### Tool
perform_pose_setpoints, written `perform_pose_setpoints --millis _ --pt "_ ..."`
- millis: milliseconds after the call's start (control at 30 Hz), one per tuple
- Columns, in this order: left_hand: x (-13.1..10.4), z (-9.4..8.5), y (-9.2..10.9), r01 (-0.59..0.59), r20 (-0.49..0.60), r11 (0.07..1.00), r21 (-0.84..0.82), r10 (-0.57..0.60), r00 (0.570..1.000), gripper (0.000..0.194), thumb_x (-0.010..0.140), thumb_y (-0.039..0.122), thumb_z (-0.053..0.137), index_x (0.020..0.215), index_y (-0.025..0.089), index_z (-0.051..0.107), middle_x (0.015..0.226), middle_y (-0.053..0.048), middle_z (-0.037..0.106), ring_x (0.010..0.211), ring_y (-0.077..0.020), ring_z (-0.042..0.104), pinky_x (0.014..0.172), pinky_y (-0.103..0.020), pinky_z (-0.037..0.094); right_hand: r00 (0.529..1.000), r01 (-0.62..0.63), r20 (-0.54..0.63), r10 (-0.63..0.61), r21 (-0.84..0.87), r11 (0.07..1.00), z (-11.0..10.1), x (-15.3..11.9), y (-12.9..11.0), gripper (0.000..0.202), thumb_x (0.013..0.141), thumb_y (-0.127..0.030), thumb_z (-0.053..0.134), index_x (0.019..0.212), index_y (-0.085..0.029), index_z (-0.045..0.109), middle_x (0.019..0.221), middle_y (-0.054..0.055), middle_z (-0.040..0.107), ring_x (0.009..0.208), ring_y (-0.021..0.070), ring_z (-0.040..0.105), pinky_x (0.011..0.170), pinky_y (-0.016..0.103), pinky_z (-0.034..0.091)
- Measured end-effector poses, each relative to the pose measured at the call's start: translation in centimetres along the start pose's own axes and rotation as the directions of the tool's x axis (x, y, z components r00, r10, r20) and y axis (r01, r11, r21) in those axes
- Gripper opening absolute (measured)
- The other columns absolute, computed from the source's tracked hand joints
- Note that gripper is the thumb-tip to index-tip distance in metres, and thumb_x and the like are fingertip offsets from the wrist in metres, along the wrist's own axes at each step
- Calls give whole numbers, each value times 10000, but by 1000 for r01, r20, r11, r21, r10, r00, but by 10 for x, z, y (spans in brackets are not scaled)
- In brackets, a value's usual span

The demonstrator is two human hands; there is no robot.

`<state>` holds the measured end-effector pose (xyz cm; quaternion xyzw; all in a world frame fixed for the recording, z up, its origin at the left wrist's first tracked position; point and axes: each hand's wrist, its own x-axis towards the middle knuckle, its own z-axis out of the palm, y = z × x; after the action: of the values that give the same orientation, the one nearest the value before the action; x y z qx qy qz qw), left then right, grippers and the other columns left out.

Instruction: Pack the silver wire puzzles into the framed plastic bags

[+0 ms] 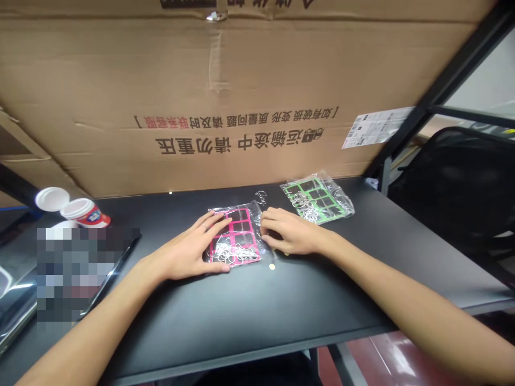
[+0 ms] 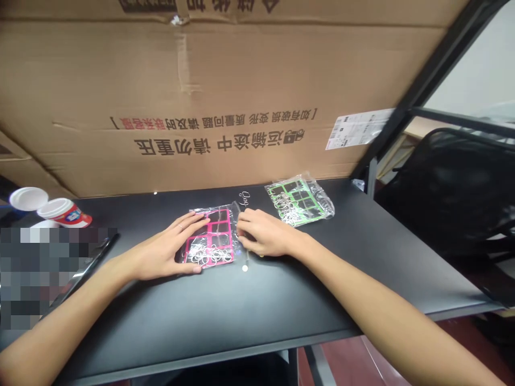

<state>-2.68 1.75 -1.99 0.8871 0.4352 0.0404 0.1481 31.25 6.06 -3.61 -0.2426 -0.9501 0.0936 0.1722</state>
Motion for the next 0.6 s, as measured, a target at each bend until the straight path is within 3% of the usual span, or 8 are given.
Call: perform_pose_setpoints --millis 133,233,300,367,500,600 --pt "0 -2 4 28 32 999 28 -29 999 1159 907 892 651 1800 331 169 1882 -74 124 1735 -428 108 1382 -643 301 979 -198 -81 190 -118 973 0 -3 14 177 1064 -230 547 1095 -167 710 1087 139 681 999 298 615 920 476 531" --pt "0 -3 5 32 39 999 35 -34 999 1164 908 895 644 1801 320 168 1881 -85 129 1735 -428 104 1377 -655 302 958 -243 -185 219 -121 962 -1 -4 19 251 1055 -212 543 1232 -148 710 1173 174 685 1074 328 635 970 525 554" --pt "0 -3 4 30 31 999 30 -31 999 1159 907 888 654 1798 314 187 1877 -95 143 1732 -436 115 1371 -664 308 953 -185 -254 164 -60 981 -2 -4 17 261 1056 -195 534 1248 -157 706 1200 173 688 1106 324 645 984 524 571" --pt "0 -2 4 27 24 999 22 -28 999 1152 905 882 663 1796 312 206 1875 -98 152 1730 -441 123 1370 -663 310 961 -46 -274 46 7 999 -2 -3 12 245 1053 -175 536 1212 -182 722 1200 157 704 1117 303 658 991 503 586" --pt "0 -2 3 36 39 999 15 -37 999 1164 901 895 653 1799 317 189 1880 -82 128 1735 -427 105 1378 -652 303 955 270 -166 -246 143 952 0 0 1 311 1013 -117 564 1231 -213 765 1254 121 757 1259 283 666 1150 496 547" --pt "0 -2 3 47 46 999 18 -48 998 1163 900 903 645 1798 323 188 1883 -72 116 1738 -421 94 1382 -645 297 950 312 -61 -307 216 925 3 -1 -2 461 981 -88 559 1382 -213 750 1343 125 747 1312 277 658 1187 487 526"
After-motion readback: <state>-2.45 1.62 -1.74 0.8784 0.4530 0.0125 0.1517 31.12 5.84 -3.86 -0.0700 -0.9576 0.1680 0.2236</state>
